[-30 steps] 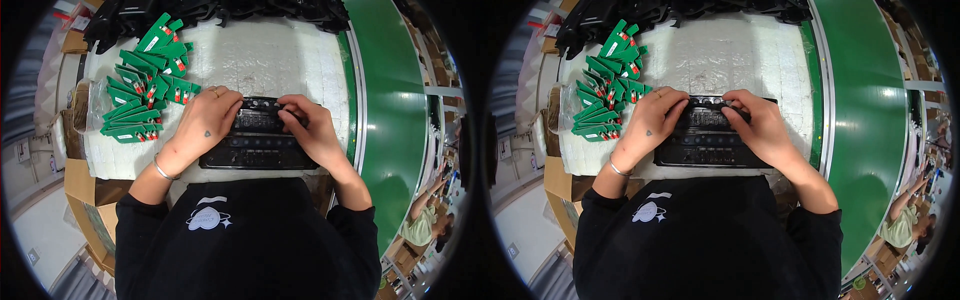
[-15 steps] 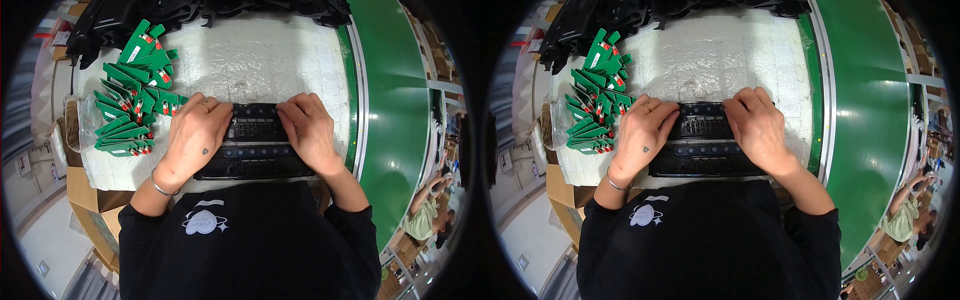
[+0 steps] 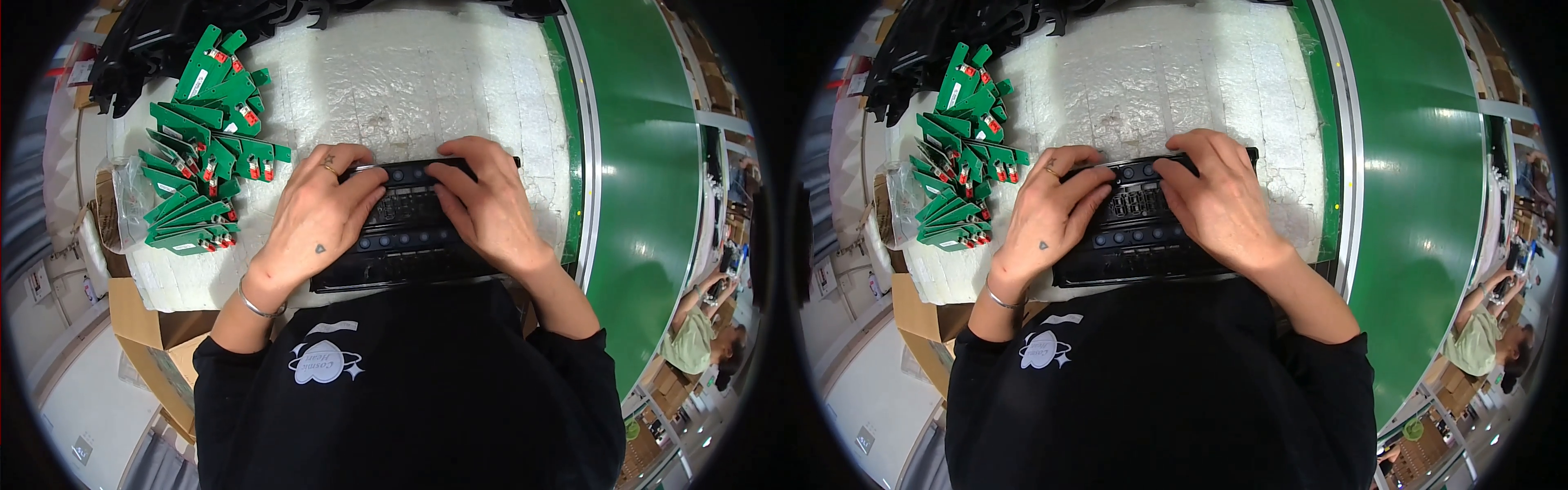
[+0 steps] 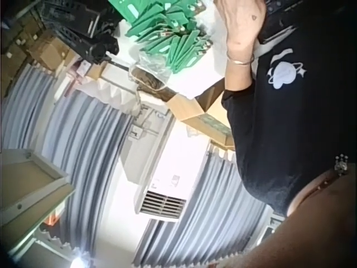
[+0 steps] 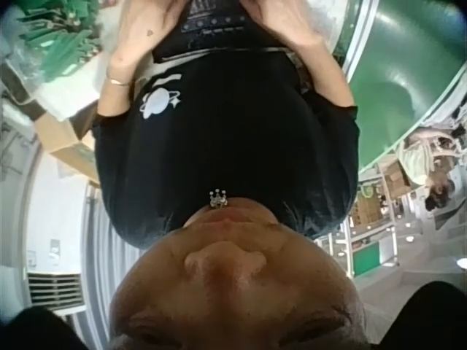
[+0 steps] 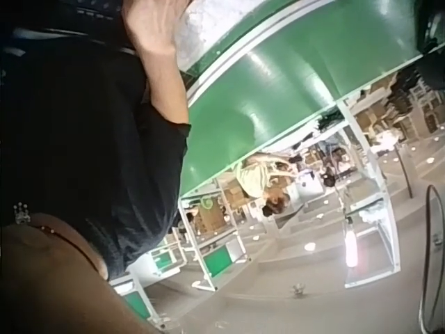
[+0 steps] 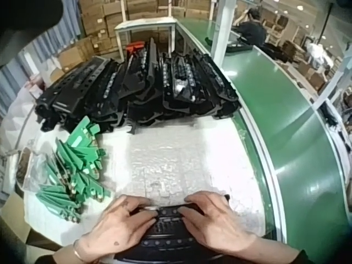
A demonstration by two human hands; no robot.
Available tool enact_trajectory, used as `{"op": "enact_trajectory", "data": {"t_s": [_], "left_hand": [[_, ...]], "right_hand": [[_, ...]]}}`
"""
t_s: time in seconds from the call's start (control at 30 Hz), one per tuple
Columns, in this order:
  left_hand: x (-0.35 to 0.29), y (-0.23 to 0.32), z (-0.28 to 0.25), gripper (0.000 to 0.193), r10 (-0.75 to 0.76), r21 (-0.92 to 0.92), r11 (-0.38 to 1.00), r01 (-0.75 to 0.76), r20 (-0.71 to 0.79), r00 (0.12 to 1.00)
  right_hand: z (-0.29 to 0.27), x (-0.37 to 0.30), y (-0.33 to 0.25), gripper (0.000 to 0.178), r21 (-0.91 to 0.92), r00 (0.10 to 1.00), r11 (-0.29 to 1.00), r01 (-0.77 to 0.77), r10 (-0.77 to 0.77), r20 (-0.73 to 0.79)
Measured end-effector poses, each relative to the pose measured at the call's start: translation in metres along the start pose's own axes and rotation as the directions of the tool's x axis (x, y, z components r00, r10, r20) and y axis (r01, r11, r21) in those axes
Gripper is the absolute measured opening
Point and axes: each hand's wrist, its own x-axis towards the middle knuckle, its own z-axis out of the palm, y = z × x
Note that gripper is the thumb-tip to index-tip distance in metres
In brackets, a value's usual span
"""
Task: Assembling electronic components by attaching circuit boards to plastic housings using an electric screwdriver.
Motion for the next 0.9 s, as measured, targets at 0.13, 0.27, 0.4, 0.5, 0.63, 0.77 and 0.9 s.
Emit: {"op": "enact_trajectory", "data": {"t_s": [0.13,0.27,0.4,0.5,0.63,0.77,0.9], "left_hand": [[-0.001,-0.003,0.001,0.011,-0.023,0.055,0.998,0.021,0.042,0.999],[-0.006,0.002,-0.007,0.015,0.02,0.081,0.996,-0.023,0.038,0.999],[-0.019,0.02,-0.021,0.031,-0.03,0.102,0.995,0.008,0.219,0.975],[-0.014,0.015,-0.02,0.035,-0.048,0.091,0.996,0.024,0.272,0.961],[0.002,0.024,-0.039,0.029,0.014,0.045,0.999,-0.022,0.175,0.984],[0.012,0.031,-0.047,0.025,0.119,0.058,0.991,-0.125,0.096,0.988],[0.022,0.044,-0.038,0.025,0.19,-0.011,0.982,-0.19,0.103,0.976]], "right_hand": [[-0.002,0.0,0.005,0.021,-0.049,0.998,0.997,0.063,-0.062,0.029],[-0.015,-0.007,-0.001,0.022,-0.048,0.991,0.994,0.101,-0.096,0.091],[-0.023,-0.021,-0.006,0.028,-0.012,0.98,0.987,0.16,-0.158,0.121],[-0.031,-0.009,0.001,0.03,0.115,0.984,0.98,0.161,-0.168,0.056],[-0.07,0.031,0.033,0.028,-0.029,0.981,0.995,0.096,-0.1,-0.167],[-0.116,0.107,0.085,0.025,0.124,0.917,0.989,-0.085,0.126,-0.379],[-0.13,0.191,0.158,0.04,-0.001,0.832,0.885,-0.466,0.439,-0.339]]}}
